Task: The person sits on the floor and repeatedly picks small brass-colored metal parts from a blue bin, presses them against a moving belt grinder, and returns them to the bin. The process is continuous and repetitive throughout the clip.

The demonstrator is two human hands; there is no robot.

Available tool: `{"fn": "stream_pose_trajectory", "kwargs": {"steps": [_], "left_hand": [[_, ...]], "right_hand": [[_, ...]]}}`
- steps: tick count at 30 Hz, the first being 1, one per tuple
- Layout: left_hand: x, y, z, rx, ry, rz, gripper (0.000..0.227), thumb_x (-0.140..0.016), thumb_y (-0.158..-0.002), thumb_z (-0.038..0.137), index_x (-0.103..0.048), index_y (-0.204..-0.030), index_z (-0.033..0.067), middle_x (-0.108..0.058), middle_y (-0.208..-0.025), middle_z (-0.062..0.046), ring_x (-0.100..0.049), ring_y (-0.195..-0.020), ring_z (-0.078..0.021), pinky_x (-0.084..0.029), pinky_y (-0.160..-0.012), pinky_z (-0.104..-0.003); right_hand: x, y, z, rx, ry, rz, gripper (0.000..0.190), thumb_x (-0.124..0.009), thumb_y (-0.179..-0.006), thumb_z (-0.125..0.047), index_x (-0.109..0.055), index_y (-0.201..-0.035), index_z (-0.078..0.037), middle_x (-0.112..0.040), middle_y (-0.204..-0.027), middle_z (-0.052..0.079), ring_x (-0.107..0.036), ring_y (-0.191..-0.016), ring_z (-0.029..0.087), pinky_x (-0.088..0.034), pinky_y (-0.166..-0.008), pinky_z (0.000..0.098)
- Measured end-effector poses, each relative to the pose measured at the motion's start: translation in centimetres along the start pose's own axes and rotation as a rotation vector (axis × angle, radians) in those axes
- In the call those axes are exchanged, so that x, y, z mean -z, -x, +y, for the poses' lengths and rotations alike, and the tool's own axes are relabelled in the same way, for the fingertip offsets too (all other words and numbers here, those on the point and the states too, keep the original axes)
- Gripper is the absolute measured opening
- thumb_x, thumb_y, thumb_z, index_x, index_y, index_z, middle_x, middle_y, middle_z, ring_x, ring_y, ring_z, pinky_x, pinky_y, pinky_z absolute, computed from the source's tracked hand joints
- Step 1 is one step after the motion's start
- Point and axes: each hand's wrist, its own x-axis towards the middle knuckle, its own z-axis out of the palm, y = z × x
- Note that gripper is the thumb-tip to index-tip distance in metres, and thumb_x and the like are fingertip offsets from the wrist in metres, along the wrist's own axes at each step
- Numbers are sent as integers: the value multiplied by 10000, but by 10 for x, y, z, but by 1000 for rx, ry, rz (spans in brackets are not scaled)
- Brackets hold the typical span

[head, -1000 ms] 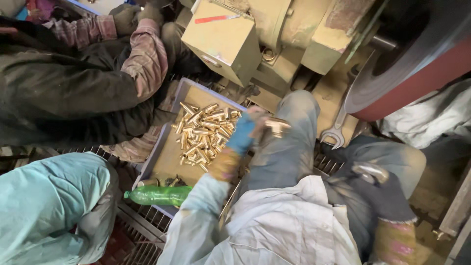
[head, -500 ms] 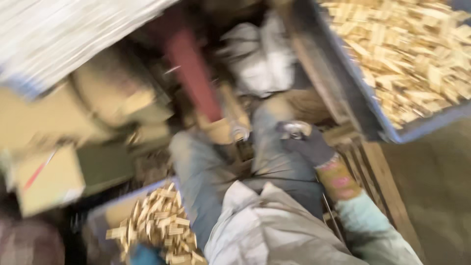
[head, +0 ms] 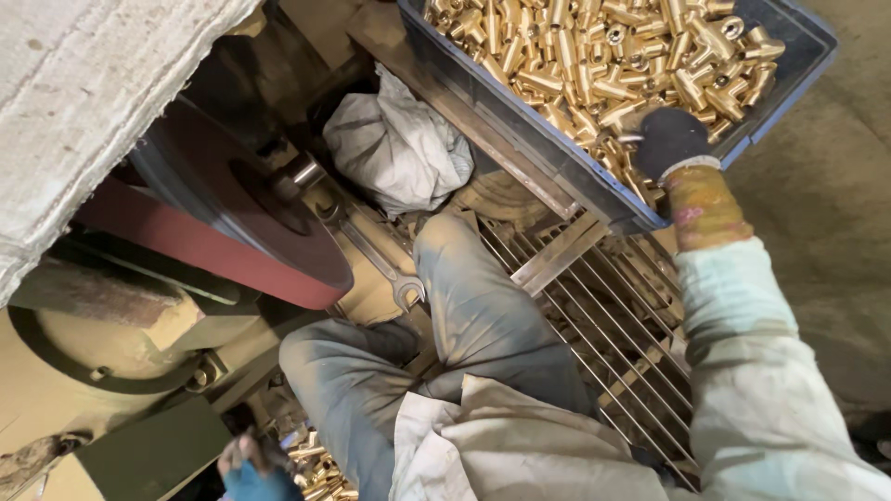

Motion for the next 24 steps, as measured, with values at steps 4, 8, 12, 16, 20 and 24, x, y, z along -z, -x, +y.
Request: {"fn": "stream_pose_trajectory", "kwargs": {"steps": [4, 8, 12, 16, 20, 24], "left_hand": [[-40, 15, 15, -7, 129, -164, 246, -636, -1096, 225, -587, -1240, 31, -680, -1064, -49, -602, -913, -136, -486, -825, -271], [-102, 30, 48, 31, 220, -309, 243, -653, -1042, 215, -604, -1203, 40, -643, -1030, -6, -591, -894, -98, -487, -791, -256], [-146, 58, 94, -7, 84, -538, 228, -653, -1016, 212, -622, -1186, 64, -633, -997, -21, -565, -829, -97, -474, -734, -247], [-185, 107, 127, 313, 319, -883, 278, -747, -932, 201, -640, -1166, 94, -603, -868, 6, -515, -687, -92, -422, -577, -247], [-222, 136, 155, -180, 128, -1104, 447, -894, -844, 276, -628, -1168, 120, -605, -829, -27, -572, -733, -138, -506, -651, -309], [-235, 151, 162, -386, 23, -1125, 540, -919, -774, 319, -593, -1149, 106, -645, -821, -90, -622, -744, -180, -526, -669, -357]], "right_hand": [[-24, -20, 23, -139, 137, -140, 243, -816, -780, -199, -802, -972, -51, -731, -1019, 242, -708, -972, 405, -571, -885, 463], [-10, -4, 16, -156, -305, 197, 266, -797, -865, -261, -781, -1085, -112, -747, -1051, 172, -725, -958, 338, -569, -878, 420], [20, 49, -14, -259, -847, 368, 284, -843, -862, -245, -727, -1078, -102, -742, -1026, 56, -711, -915, 189, -585, -828, 318], [17, 113, -63, 225, -830, 136, 200, -772, -953, -87, -749, -1152, -83, -715, -1058, 62, -655, -919, 154, -534, -806, 298], [-7, 164, -130, 419, -998, -246, 308, -837, -771, -120, -755, -1063, -64, -767, -1096, 54, -702, -881, 128, -573, -769, 274], [-19, 193, -170, 433, -1003, -446, 330, -832, -773, -148, -754, -1070, -28, -790, -1044, 66, -731, -908, 126, -585, -819, 289]]}}
